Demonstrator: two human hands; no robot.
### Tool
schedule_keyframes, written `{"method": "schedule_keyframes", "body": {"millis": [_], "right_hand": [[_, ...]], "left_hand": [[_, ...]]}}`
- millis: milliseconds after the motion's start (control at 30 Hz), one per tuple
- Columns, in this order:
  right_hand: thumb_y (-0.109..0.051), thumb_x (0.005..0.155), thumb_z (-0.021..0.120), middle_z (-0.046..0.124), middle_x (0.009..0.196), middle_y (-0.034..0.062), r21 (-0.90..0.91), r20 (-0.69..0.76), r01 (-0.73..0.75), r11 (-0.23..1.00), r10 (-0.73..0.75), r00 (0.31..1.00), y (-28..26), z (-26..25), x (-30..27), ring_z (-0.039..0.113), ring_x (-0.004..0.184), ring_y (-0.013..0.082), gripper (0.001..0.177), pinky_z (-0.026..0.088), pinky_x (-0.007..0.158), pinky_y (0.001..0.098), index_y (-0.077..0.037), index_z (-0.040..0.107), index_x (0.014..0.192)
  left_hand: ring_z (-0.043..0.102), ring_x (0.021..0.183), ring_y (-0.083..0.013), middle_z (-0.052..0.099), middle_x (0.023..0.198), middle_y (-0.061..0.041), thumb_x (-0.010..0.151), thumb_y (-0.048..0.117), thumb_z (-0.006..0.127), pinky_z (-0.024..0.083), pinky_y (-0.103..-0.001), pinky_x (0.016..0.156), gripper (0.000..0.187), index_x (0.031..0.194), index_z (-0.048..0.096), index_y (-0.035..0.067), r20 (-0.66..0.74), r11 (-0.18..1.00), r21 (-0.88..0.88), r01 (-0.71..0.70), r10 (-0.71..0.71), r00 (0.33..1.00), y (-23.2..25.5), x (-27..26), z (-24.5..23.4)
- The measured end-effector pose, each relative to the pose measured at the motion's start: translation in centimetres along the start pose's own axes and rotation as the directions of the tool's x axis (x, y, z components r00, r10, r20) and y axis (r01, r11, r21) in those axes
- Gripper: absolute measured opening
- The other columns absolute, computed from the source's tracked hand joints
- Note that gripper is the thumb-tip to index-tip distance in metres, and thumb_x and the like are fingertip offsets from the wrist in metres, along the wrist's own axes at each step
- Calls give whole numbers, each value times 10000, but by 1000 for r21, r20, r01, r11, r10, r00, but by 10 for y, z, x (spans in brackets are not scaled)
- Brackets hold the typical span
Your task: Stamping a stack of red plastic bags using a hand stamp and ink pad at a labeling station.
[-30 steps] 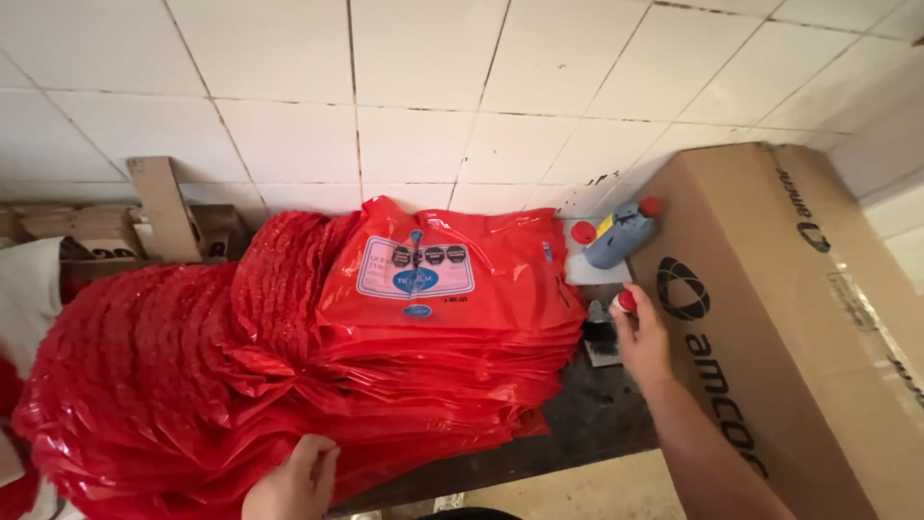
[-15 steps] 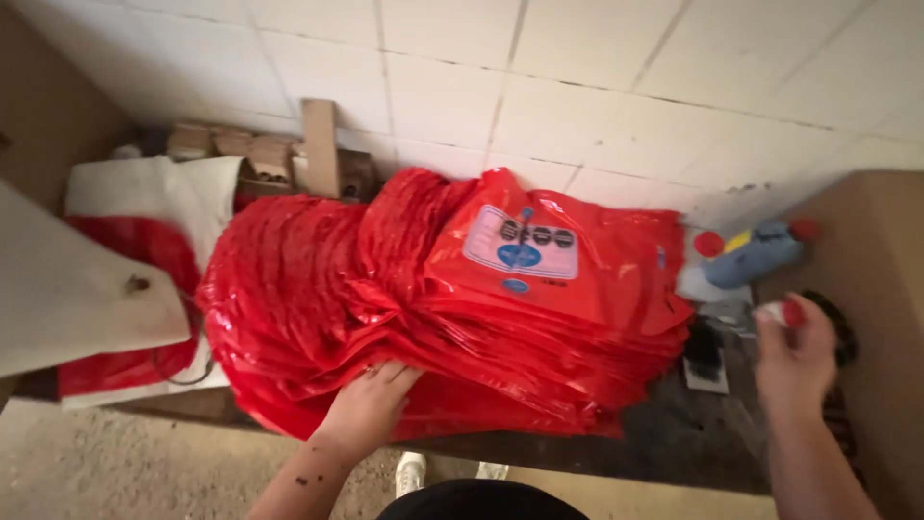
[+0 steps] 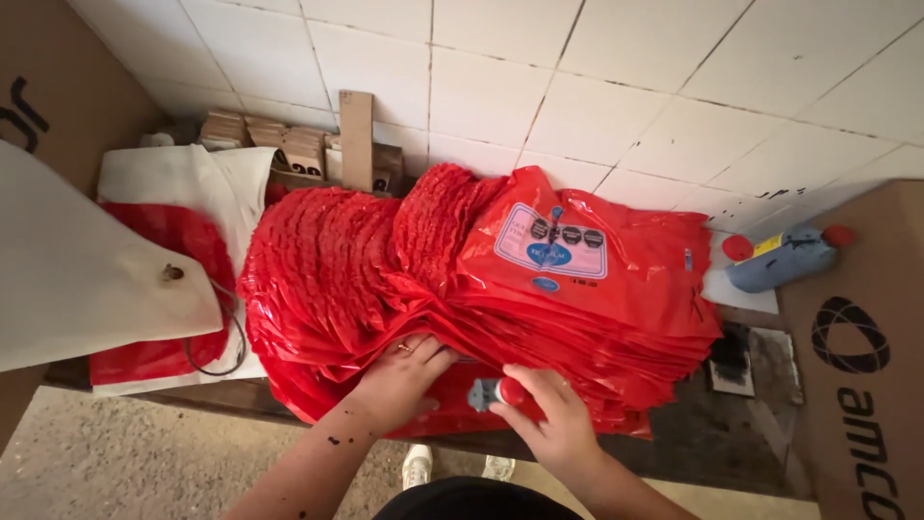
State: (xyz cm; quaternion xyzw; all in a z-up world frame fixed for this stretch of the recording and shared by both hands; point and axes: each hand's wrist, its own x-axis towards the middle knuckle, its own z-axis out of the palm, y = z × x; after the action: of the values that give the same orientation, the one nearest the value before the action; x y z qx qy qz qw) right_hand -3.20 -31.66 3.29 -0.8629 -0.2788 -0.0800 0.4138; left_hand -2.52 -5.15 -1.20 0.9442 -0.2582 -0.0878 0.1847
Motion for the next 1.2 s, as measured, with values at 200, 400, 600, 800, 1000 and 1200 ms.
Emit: {"method": "schedule_keyframes", "body": {"millis": [200, 400, 600, 800, 1000, 1200], "right_hand": [[-240, 862, 833, 732, 1060, 94, -65, -32, 105, 992, -107, 994, 1, 42, 5, 716, 934, 225, 424, 583, 881, 332, -77, 674, 1219], [-244, 830, 837, 768, 1096, 68, 0, -130, -74, 997, 73, 989, 9, 34, 2, 727, 931, 162, 455, 586, 902, 291, -92, 695, 1234], [-14, 798, 795, 768, 1145, 95, 281, -367, -505, 816, 577, 730, -30, -29, -1, 742, 961, 160, 494, 591, 870, 237, -88, 693, 1276], [-245, 814, 798, 851, 1031, 12, 25, -140, -640, 768, 636, 759, -21, -9, -45, 800, 781, 87, 520, 664, 668, 216, -211, 688, 1321], [-257, 874, 812, 725, 1070, 130, -200, -184, 55, 978, -93, 978, -21, 51, -28, 729, 920, 224, 449, 623, 806, 302, -61, 657, 1248], [-321, 936, 726, 738, 1034, 75, -184, -78, -90, 979, 77, 994, -7, 65, -9, 700, 931, 230, 448, 554, 885, 368, -117, 630, 1323]], "left_hand": [[444, 1278, -348, 488, 1414, -86, 661, 223, 870, 376, -474, 1045, 484, 1089, 694, 82, 40, 988, -118, -101, 107, 993, -23, -7, 9], [483, 1163, -375, 557, 1252, -107, 669, 245, 879, 410, -477, 933, 319, 906, 715, 108, -101, 960, -156, -234, 220, 970, -49, -1, 44], [504, 1223, -380, 590, 1417, -63, 774, 53, 752, 401, -448, 983, 192, 699, 583, 103, -243, 926, -189, -328, 279, 929, -47, -3, 32], [570, 863, -299, 564, 837, -68, 928, 154, 715, 446, -429, 891, 221, 717, 656, 131, -367, 946, -76, -314, 266, 891, -50, 15, 51], [641, 845, -332, 639, 902, -126, 983, 128, 626, 500, -446, 863, 114, 888, 627, 65, -392, 947, -207, -244, 148, 908, -36, 17, 21], [420, 1298, -397, 518, 1334, -74, 762, 145, 875, 353, -513, 1091, 187, 854, 716, 177, -71, 865, -399, -304, 302, 951, -34, -8, 5]]}}
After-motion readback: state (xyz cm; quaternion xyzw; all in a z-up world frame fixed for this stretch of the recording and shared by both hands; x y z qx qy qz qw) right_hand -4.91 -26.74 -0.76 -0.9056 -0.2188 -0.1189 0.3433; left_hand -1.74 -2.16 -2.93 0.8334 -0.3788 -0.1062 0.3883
